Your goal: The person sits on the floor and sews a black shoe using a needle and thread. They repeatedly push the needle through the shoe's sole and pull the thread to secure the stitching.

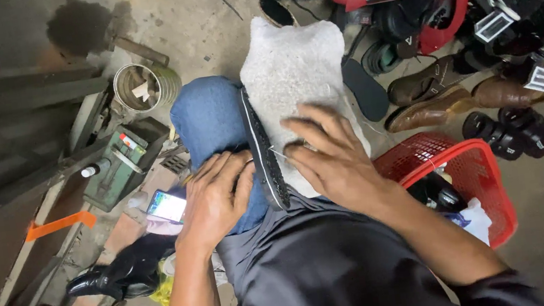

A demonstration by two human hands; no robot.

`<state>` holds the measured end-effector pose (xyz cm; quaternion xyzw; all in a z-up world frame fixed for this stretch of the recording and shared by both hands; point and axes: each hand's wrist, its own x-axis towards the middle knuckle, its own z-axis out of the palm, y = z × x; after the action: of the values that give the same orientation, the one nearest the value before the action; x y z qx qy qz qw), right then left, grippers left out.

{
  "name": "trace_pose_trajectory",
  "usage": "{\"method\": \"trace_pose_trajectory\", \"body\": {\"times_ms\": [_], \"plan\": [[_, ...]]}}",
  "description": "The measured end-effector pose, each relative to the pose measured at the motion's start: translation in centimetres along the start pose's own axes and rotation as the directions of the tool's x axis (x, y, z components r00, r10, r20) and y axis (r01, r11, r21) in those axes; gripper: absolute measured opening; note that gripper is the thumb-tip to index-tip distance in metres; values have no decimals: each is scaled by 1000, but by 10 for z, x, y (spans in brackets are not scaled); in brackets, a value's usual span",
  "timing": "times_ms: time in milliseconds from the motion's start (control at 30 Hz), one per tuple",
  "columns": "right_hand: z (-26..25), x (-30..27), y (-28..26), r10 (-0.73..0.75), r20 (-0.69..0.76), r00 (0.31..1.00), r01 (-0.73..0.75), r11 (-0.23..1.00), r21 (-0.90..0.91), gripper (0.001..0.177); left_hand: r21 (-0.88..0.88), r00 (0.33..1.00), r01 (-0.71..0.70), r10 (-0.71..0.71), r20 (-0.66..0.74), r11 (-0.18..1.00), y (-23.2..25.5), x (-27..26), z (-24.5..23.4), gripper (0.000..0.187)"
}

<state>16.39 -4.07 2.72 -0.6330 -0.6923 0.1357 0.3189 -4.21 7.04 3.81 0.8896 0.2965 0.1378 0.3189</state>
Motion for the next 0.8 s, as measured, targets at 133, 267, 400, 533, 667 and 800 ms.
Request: {"method": "trace_pose_trajectory", "body": {"times_ms": [133, 267, 400, 533, 667, 800], "plan": [[-33, 7, -10, 165, 132, 977, -210, 829, 518, 7, -44, 1000, 11, -11, 0, 999, 0, 0, -1, 17], [-36, 17, -4, 273, 273, 922, -386, 622, 681, 16, -114, 1000, 5, -2, 24, 993, 7, 8, -7, 19], [-6, 24, -1, 218, 272, 937, -306, 889, 342, 24, -118, 999, -33, 37, 32, 992, 7, 7, -10, 21], [-16, 18, -9, 201, 398, 895, -340, 885, 319, 45, -90, 1000, -1, 3, 24, 996, -6, -9, 0, 22], [-32, 13, -8, 262, 286, 922, -354, 870, 343, 46, 267, 948, 315, -316, -42, 911, -22, -40, -9, 52], [-33, 20, -3, 282, 405, 870, -396, 889, 231, 22, 224, 835, 537, -550, -1, 814, -21, -58, -34, 61]]}}
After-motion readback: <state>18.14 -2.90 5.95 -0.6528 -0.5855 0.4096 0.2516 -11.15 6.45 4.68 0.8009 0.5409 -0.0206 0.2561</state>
